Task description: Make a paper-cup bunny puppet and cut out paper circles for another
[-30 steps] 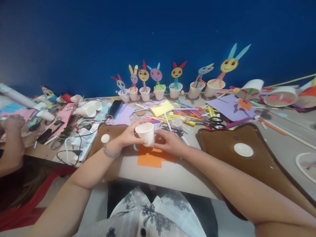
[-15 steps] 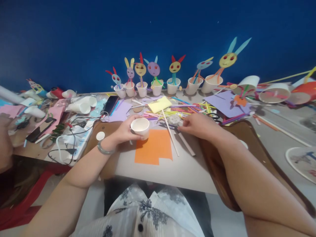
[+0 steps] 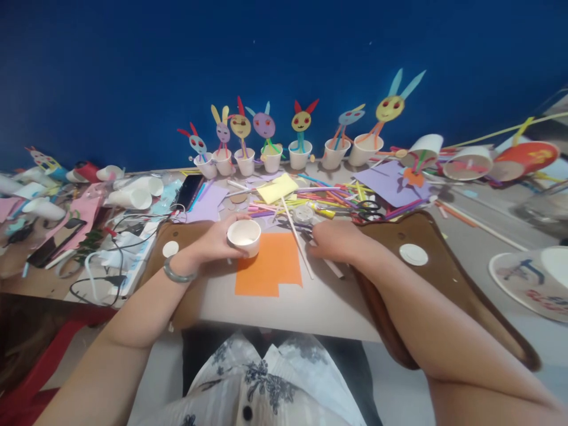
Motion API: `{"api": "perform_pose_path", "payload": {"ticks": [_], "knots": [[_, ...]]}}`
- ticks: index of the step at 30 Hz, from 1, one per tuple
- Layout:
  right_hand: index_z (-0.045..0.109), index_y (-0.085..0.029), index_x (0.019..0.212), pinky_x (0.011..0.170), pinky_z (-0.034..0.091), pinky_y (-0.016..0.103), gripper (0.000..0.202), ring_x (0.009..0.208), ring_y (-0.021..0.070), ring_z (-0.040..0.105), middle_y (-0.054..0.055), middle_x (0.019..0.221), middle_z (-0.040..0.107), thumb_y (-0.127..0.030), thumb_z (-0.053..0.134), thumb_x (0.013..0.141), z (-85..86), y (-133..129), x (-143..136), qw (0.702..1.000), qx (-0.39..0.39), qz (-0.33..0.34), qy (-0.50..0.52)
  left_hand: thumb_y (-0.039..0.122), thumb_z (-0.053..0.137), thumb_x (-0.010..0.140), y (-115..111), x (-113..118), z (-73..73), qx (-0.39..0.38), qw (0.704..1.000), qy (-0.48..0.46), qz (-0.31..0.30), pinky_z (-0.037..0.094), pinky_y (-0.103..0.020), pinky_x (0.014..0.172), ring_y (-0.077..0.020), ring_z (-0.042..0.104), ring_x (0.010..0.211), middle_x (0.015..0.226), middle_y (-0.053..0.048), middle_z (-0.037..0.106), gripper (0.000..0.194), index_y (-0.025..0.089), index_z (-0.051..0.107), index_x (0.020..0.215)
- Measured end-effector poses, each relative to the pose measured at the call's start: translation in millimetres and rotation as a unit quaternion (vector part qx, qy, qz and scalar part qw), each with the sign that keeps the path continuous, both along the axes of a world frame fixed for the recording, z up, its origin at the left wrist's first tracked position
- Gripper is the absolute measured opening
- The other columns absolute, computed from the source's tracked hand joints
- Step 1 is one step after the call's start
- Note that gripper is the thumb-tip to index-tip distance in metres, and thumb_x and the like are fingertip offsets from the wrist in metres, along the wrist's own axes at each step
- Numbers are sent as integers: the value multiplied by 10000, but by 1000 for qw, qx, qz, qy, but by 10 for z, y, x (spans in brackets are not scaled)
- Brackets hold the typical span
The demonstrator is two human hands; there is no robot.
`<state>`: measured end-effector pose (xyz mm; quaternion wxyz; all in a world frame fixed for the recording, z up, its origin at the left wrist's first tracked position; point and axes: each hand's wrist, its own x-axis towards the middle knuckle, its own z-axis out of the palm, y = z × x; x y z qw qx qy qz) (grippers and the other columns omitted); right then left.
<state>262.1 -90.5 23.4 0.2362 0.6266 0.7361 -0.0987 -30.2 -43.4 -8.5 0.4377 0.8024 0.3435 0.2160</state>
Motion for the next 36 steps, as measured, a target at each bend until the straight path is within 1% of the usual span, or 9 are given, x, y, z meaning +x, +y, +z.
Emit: {"api": "perform_pose_path", "payload": {"ticks": [4,8,12,16,22,25,28,32,36], "knots": [[791,-131,896,626,423,340,322,886,337,740,213,929,774,-358,564,881,20,0,41,1000,3,-10,-6,361,863,640,-27,11,29,0,1000,12,-11,478,-453,1105,-342,604,1295,1379,-116,636,782,198,528,1328],[781,-143,871,601,410,335,315,869,328,739,194,931,774,-370,562,878,22,21,98,1000,0,-14,-1,341,835,667,-49,42,69,9,1000,23,-17,498,-425,1060,-311,642,1214,1333,-100,650,742,197,525,1325],[782,-157,857,628,430,343,283,896,340,739,193,965,773,-364,588,860,21,35,124,1000,3,-28,4,299,812,676,-67,69,116,8,999,42,-31,520,-393,992,-285,656,1146,1253,-72,665,676,212,534,1285],[779,-164,824,670,446,357,273,908,346,736,203,974,770,-371,605,859,21,36,139,999,8,-41,7,282,812,669,-73,63,123,3,998,43,-45,512,-389,984,-278,651,1135,1248,-67,650,683,223,508,1277],[754,-204,819,667,423,355,419,908,331,710,154,954,774,-585,593,886,-36,66,151,996,63,-54,17,357,832,682,-90,49,105,-17,996,59,-72,512,-365,938,-259,649,1085,1194,-44,651,675,237,483,1247],[761,-224,933,678,411,344,390,922,309,702,114,938,778,-546,540,924,-85,98,149,988,130,-67,49,367,836,678,-94,55,107,-19,996,60,-71,512,-345,898,-248,650,1050,1147,-34,656,637,234,496,1201],[753,-223,1001,676,400,338,358,913,293,702,99,953,788,-482,512,946,-107,119,123,980,169,-71,82,386,836,677,-98,60,117,-12,995,70,-74,510,-340,871,-246,659,1021,1108,-25,659,617,236,500,1171],[742,-222,1046,666,391,323,314,897,268,702,85,972,795,-404,506,950,-79,118,15,982,153,-22,105,395,811,713,-119,55,152,-7,993,82,-84,506,-328,817,-239,671,965,1051,-13,674,559,243,504,1155],[751,-219,1111,665,386,317,328,925,273,705,100,1019,793,-352,495,955,-17,131,-109,990,114,32,72,392,790,737,-133,51,187,-2,992,88,-87,501,-331,799,-243,671,948,1044,-19,683,517,245,511,1147]]}}
